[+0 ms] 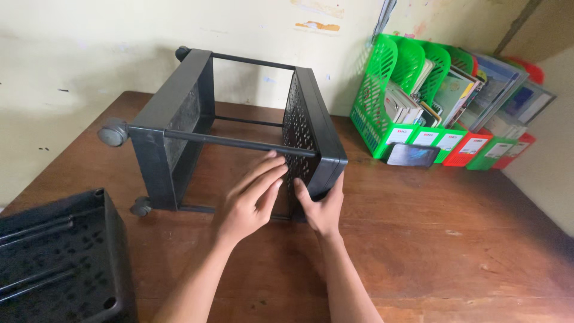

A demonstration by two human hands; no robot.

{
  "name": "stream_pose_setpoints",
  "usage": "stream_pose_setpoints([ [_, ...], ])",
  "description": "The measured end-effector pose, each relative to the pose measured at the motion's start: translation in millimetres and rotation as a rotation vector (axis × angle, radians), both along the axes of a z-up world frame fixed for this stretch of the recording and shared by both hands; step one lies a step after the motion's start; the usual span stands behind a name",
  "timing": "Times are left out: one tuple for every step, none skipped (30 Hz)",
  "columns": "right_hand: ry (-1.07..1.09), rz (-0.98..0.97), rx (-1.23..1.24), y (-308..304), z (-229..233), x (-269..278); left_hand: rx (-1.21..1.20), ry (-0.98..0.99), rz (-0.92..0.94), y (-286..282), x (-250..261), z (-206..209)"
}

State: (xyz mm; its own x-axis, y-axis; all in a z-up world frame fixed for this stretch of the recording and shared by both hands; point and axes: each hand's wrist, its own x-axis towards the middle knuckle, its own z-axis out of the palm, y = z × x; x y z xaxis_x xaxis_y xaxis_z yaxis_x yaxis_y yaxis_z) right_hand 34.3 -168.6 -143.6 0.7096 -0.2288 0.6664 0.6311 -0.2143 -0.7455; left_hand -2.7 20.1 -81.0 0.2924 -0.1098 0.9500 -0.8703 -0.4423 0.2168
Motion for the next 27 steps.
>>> stream_pose_setpoints([
  [0.096, 0.045, -0.012, -4.0, -4.4, 4.4, -0.076, 0.047, -0.052, 3.6, -2.4, -8.5],
  [0.205, 0.088, -0.024, -9.9, -10.7, 4.8, -0.126, 0.064, -0.005, 9.4, -4.9, -17.3],
  [0.313, 0.131, -0.035, -16.6, -15.6, 4.0, -0.175, 0.082, 0.042, 17.1, -6.9, -24.8],
  [0.238, 0.199, -0.009, -23.2, -14.6, 7.0, -0.208, 0.059, 0.096, 26.1, -5.4, -28.2],
  [0.162, 0.267, 0.017, -29.3, -10.9, 8.7, -0.24, 0.036, 0.151, 34.7, -3.9, -30.0],
  [0.09, 0.342, 0.041, -33.2, -6.2, 8.1, -0.267, 0.029, 0.22, 43.4, -3.3, -31.0],
  [0.106, 0.427, 0.156, -37.6, 1.4, 5.8, -0.294, 0.023, 0.289, 51.2, -3.6, -31.5],
  [0.111, 0.514, 0.268, -41.1, 14.6, 7.4, -0.376, 0.027, 0.353, 57.8, -1.2, -29.6],
  [0.118, 0.602, 0.379, -40.5, 28.3, 9.2, -0.46, 0.031, 0.415, 63.9, 1.4, -27.0],
  [0.21, 0.605, 0.393, -40.6, 39.5, 5.9, -0.504, 0.055, 0.46, 69.0, 1.8, -25.8],
  [0.302, 0.607, 0.408, -42.1, 52.8, 3.3, -0.548, 0.079, 0.505, 74.4, 4.3, -23.4],
  [0.387, 0.607, 0.418, -42.3, 66.1, 1.3, -0.562, 0.062, 0.558, 78.1, 9.2, -19.8],
  [0.367, 0.595, 0.415, -39.6, 76.4, -1.9, -0.576, 0.044, 0.61, 80.9, 14.6, -15.8],
  [0.349, 0.583, 0.417, -36.2, 84.5, -5.5, -0.6, 0.071, 0.622, 81.9, 19.0, -11.7],
  [0.331, 0.571, 0.419, -34.1, 91.3, -9.5, -0.624, 0.098, 0.634, 82.8, 22.8, -7.3],
  [0.326, 0.578, 0.375, -32.8, 96.9, -13.3, -0.663, 0.166, 0.602, 82.2, 27.0, -2.5],
  [0.32, 0.584, 0.331, -32.1, 101.2, -16.4, -0.701, 0.234, 0.568, 81.5, 29.3, 1.8],
  [0.313, 0.589, 0.288, -31.7, 105.4, -16.7, -0.815, 0.272, 0.395, 80.3, 30.8, 6.3],
  [0.3, 0.592, 0.345, -30.9, 108.6, -14.7, -0.922, 0.309, 0.216, 78.2, 31.7, 10.2],
  [0.294, 0.593, 0.403, -30.2, 109.4, -12.9, -1.022, 0.352, 0.034, 75.4, 30.3, 11.3],
  [0.288, 0.593, 0.461, -30.9, 109.6, -11.1, -1.027, 0.38, 0.024, 73.1, 31.2, 13.0],
  [0.283, 0.595, 0.47, -32.6, 107.5, -12.0, -1.034, 0.414, 0.023, 71.9, 30.6, 12.8],
  [0.277, 0.597, 0.478, -34.0, 105.3, -12.4, -1.042, 0.448, 0.021, 71.8, 29.4, 11.4],
  [0.262, 0.601, 0.484, -34.3, 105.2, -10.0, -1.002, 0.381, 0.028, 72.4, 31.6, 12.0],
  [0.237, 0.611, 0.465, -33.7, 104.2, -7.5, -0.961, 0.315, 0.033, 72.9, 35.3, 12.5],
  [0.213, 0.617, 0.448, -34.0, 101.0, -7.2, -0.917, 0.254, 0.037, 73.5, 37.4, 10.9],
  [0.189, 0.623, 0.431, -34.8, 97.3, -6.9, -0.906, 0.257, 0.02, 75.9, 38.4, 8.0],
])
